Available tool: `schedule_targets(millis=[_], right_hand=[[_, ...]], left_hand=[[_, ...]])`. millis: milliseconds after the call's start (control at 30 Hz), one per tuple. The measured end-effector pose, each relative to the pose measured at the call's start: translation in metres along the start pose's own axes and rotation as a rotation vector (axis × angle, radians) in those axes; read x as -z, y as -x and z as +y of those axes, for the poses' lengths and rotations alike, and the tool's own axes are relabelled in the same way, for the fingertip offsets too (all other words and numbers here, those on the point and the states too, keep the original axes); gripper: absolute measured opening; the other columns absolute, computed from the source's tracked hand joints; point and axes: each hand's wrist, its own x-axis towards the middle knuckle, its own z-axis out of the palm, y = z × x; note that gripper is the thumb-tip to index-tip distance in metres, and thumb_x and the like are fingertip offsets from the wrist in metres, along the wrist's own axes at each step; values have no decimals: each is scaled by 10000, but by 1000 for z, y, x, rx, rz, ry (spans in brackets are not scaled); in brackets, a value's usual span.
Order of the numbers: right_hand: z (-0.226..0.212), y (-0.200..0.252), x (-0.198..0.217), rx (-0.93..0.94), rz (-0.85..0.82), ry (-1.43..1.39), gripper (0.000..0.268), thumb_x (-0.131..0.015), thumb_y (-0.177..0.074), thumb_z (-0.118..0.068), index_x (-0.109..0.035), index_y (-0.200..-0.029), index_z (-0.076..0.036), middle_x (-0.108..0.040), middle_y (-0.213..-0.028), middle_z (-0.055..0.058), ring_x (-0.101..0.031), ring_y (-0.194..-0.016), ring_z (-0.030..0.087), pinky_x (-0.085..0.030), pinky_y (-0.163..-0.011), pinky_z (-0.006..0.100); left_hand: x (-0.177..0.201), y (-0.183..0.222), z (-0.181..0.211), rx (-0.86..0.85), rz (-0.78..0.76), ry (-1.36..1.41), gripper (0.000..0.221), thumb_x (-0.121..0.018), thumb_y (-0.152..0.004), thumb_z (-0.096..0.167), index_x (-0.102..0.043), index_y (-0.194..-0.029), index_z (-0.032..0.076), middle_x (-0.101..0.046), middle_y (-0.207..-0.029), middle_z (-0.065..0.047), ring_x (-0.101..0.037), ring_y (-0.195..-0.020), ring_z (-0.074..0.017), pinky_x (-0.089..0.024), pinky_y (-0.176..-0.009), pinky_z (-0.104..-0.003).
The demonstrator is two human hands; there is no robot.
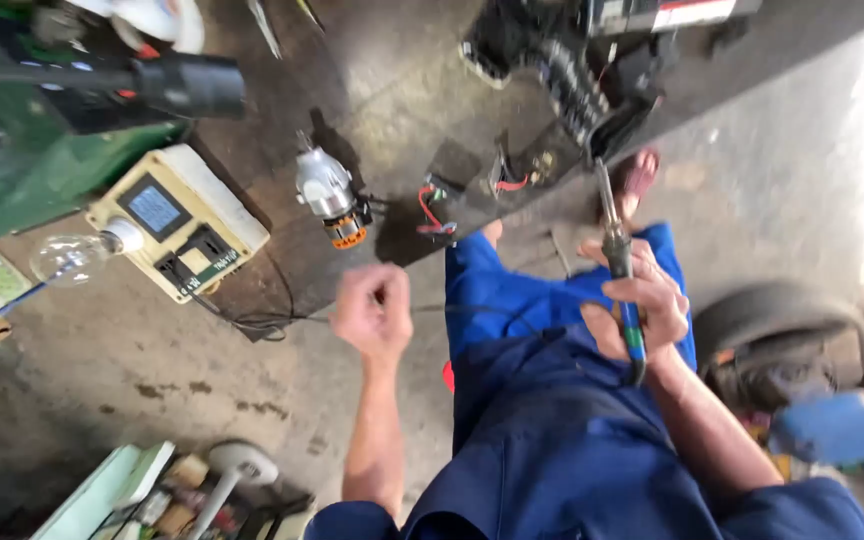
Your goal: Soldering wires to an electronic component on a repair workbench
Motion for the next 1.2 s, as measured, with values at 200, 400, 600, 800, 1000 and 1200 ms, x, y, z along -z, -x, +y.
schedule_targets(millis=[200, 400, 600, 800, 1000, 1200], right_hand=[[10, 14, 38, -17, 19, -22, 276, -729, -951, -199, -563, -1010, 14, -722, -1093, 376, -755, -941, 470, -569, -845, 545], [40, 73, 43, -91, 88, -1, 204, -550, -1040, -229, -436, -1160, -110, -386, -544, 58, -694, -984, 490, -594, -849, 618], [82, 120, 32, -90, 137, -121, 213, -599, -1035, -256, -471, -1062, -88, -565, -1033, 495, -607, -654, 328, -609, -796, 636], [96, 155, 24, -69, 128, -170, 258, -592, -1028, -165, -374, -910, -94, -590, -1216, 433, -736, -802, 408, -565, -718, 365], [69, 190, -7, -18, 121, -192, 338, -695, -869, 52, -448, -1011, -131, -581, -1139, 521, -686, -766, 354, -505, -1001, 555], [22, 188, -48, 55, 25, -284, 348, -880, -713, 54, -632, -943, -29, -683, -1201, 392, -607, -445, 82, -505, -452, 211]], left_hand=[[-65, -155, 7, -118, 62, 31, 180, -640, -982, 22, -573, -823, 71, -479, -699, -43, -416, -536, -140, -413, -540, -311], [-111, -188, -62, -74, -26, -239, 418, -708, -1015, 226, -486, -1366, 180, -651, -1327, -96, -702, -1161, -357, -569, -966, -442], [-93, -138, -75, -107, -44, -271, 304, -690, -999, 210, -494, -1218, 129, -615, -1189, -104, -647, -1054, -342, -526, -912, -439], [-68, -99, -38, -239, -37, -232, 220, -673, -984, 193, -504, -1068, 79, -579, -1050, -114, -592, -947, -328, -483, -859, -437], [-20, -16, 25, -392, -54, -138, 206, -657, -968, 175, -517, -919, 31, -544, -910, -123, -537, -840, -316, -440, -805, -436], [-22, 147, -55, 308, -103, 1188, 662, -802, -843, 51, -474, -1408, -57, -574, -1285, -198, -654, -1139, -353, -637, -896, -437]])
